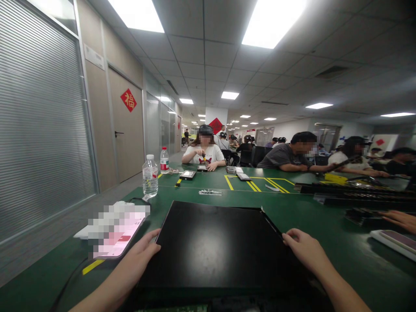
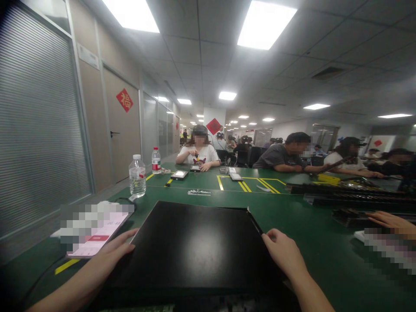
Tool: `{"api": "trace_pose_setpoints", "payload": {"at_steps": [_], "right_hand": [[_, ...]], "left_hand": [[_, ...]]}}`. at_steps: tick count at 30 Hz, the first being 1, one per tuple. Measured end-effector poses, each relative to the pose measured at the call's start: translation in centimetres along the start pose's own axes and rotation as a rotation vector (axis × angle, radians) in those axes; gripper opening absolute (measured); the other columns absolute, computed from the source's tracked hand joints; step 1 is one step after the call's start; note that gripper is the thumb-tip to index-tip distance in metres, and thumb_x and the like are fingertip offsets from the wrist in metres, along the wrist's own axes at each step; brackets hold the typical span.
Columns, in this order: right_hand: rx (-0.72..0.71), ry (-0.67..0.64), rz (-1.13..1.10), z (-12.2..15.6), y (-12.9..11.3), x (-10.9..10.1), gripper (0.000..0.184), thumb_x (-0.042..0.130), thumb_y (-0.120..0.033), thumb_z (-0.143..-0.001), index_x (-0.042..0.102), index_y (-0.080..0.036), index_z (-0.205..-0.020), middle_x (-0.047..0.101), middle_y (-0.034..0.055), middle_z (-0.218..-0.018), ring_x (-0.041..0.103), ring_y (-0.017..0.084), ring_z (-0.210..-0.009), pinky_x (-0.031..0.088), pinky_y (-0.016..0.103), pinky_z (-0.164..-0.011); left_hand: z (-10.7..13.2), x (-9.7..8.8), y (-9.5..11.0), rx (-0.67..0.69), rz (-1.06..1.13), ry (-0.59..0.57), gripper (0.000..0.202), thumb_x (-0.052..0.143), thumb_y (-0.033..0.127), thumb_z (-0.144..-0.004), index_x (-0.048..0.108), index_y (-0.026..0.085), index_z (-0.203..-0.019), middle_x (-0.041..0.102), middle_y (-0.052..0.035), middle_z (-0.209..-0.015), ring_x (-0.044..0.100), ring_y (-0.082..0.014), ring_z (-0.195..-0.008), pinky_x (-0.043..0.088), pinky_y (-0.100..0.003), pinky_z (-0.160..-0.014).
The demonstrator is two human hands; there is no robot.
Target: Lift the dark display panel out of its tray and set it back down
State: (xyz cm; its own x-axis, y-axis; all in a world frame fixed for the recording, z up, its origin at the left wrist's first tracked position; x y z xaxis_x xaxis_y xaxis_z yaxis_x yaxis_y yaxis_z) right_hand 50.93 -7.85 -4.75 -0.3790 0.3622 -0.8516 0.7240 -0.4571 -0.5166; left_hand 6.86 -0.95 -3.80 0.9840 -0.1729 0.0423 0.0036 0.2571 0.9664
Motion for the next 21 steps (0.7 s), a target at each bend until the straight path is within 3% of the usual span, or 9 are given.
{"api": "trace_pose_setpoints", "payload": {"at_steps": [5, 12, 17, 21], "right_hand": [[-0.03, 0.01, -0.003, -0.1, 0.1, 0.1, 0.029, 0.043, -0.047, -0.071, 0.06, -0.023, -0.072, 0.066, 0.0027, -0.074, 0.06, 0.02, -0.069, 0.041, 0.029, -0.061], [-0.046, 0.008, -0.028, 0.1, -0.1, 0.1, 0.026, 0.044, -0.043, -0.071, 0.06, -0.023, -0.073, 0.067, 0.0022, -0.074, 0.059, 0.019, -0.07, 0.04, 0.027, -0.061], [-0.038, -0.004, -0.031, 0.2, -0.2, 0.0, 0.025, 0.043, -0.042, -0.072, 0.06, -0.023, -0.074, 0.067, 0.0021, -0.075, 0.059, 0.019, -0.073, 0.04, 0.028, -0.064], [-0.041, 0.01, -0.023, 0.3, -0.4, -0.1, 0.023, 0.044, -0.041, -0.071, 0.059, -0.023, -0.072, 0.066, 0.0018, -0.072, 0.059, 0.02, -0.072, 0.04, 0.028, -0.063]], "left_hand": [[-0.3, 0.1, -0.2, -0.019, 0.044, 0.061, 0.058, 0.052, 0.027, -0.071, 0.039, 0.018, -0.126, 0.073, -0.006, -0.088, 0.068, -0.0236, -0.078, 0.051, -0.034, -0.071], [-0.2, 0.0, 0.0, 0.009, 0.064, -0.031, 0.057, 0.053, 0.033, -0.072, 0.039, 0.022, -0.126, 0.071, -0.0057, -0.095, 0.067, -0.0248, -0.083, 0.051, -0.036, -0.072], [-1.1, -1.4, 0.2, 0.195, -0.15, 0.089, 0.043, 0.059, 0.034, -0.067, 0.058, 0.019, -0.107, 0.065, -0.0076, -0.11, 0.058, -0.0273, -0.103, 0.045, -0.035, -0.086], [-2.0, -2.3, -0.3, 0.31, -0.351, 0.173, 0.042, 0.062, 0.034, -0.061, 0.063, 0.018, -0.1, 0.06, -0.0087, -0.117, 0.049, -0.0295, -0.114, 0.036, -0.038, -0.097]]}}
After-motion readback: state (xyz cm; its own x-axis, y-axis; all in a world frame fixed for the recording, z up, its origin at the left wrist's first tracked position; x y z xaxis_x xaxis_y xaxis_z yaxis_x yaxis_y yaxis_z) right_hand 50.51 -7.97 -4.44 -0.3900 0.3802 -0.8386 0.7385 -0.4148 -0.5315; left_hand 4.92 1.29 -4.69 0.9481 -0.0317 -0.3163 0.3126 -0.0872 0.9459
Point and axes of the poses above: each hand's wrist, its own z-axis away from the middle knuckle, its own x-axis out of the palm, y = z × x, the point moved 3 cm from there along -z, towards the middle knuckle
